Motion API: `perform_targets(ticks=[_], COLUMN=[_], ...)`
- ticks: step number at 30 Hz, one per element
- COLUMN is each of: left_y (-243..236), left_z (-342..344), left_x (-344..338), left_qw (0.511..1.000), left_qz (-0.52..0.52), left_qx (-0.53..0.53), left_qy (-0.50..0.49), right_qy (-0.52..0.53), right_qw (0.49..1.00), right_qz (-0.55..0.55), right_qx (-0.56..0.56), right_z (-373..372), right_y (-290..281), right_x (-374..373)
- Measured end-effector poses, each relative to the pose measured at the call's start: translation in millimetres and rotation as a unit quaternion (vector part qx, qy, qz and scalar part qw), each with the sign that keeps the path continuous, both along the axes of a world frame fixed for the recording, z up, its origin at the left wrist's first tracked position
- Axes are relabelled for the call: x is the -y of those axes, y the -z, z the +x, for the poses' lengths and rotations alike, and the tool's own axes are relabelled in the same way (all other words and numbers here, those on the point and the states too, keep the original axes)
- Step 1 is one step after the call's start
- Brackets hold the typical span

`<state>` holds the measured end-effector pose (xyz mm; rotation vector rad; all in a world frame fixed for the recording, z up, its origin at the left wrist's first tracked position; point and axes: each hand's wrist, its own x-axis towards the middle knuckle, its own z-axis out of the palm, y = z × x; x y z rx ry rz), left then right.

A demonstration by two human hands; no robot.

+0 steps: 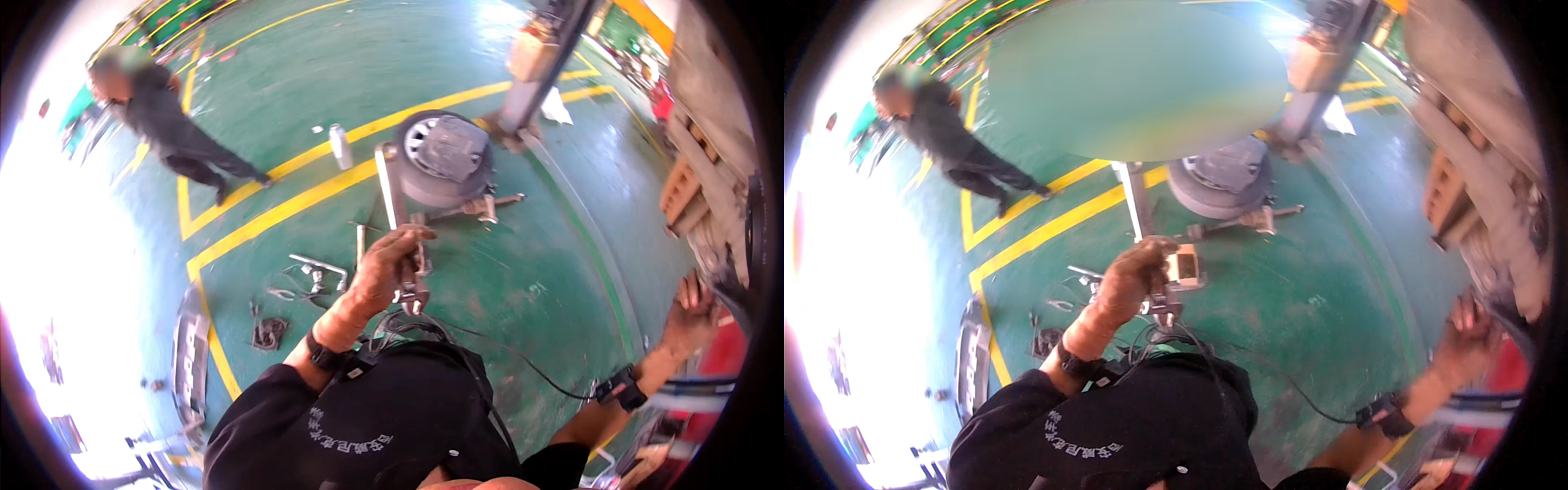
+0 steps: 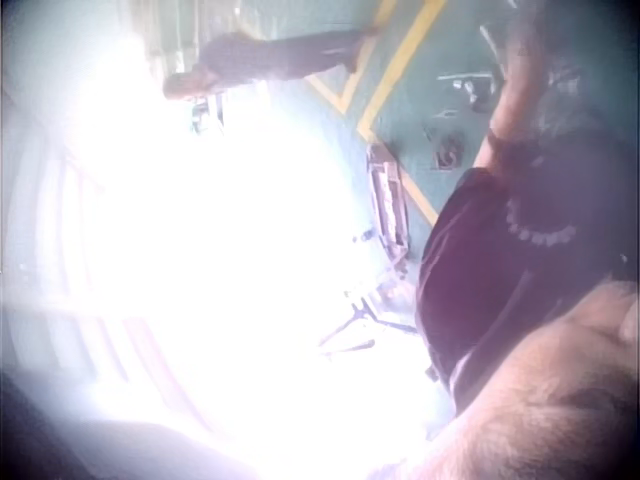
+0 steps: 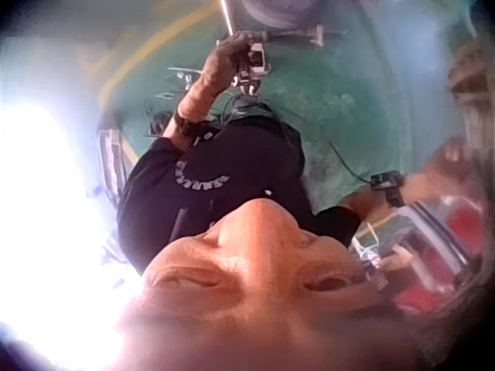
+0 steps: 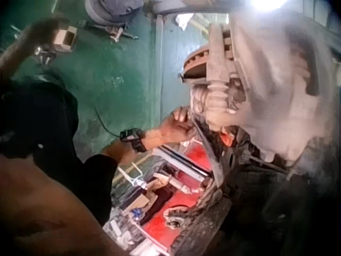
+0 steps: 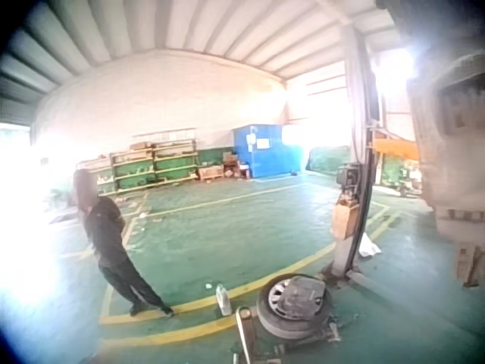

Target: The person cleans a bolt with a spray and then uses an adjustable wrench to tighten the bolt on a car's lower control arm suspension component.

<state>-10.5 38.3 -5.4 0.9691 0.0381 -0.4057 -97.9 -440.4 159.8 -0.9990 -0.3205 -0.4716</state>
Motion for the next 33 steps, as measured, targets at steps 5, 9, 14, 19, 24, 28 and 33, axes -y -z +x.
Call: perform_targets(ticks=[5,9,14,19,24,28,33], left_y=[23,38,26,24,26,16,16], left_z=[-4,-1,-4,1,4,3,3], left_x=[-17,-11,-9,-9,-4,1,6], left_qw=[0.999,0.994,0.997,0.997,0.998,0.998,0.998], left_qz=[-0.005,-0.090,-0.065,-0.064,-0.055,-0.035,-0.047], left_qx=[-0.024,-0.042,-0.034,-0.031,-0.030,-0.032,-0.031], left_qy=[-0.044,-0.040,-0.024,-0.030,-0.017,-0.044,-0.037], right_qy=[0.017,0.128,0.038,0.172,0.071,0.168,0.103], right_qw=[0.968,0.989,0.998,0.982,0.997,0.983,0.992], right_qz=[0.209,0.011,0.032,0.042,0.032,0.016,0.069], right_qx=[-0.135,-0.069,-0.039,-0.067,-0.011,-0.066,-0.016], right_z=[15,19,8,14,10,11,18], right_y=[-1,-15,-14,-23,-16,-17,-16], right_x=[-27,-56,-47,-78,-56,-69,-62])
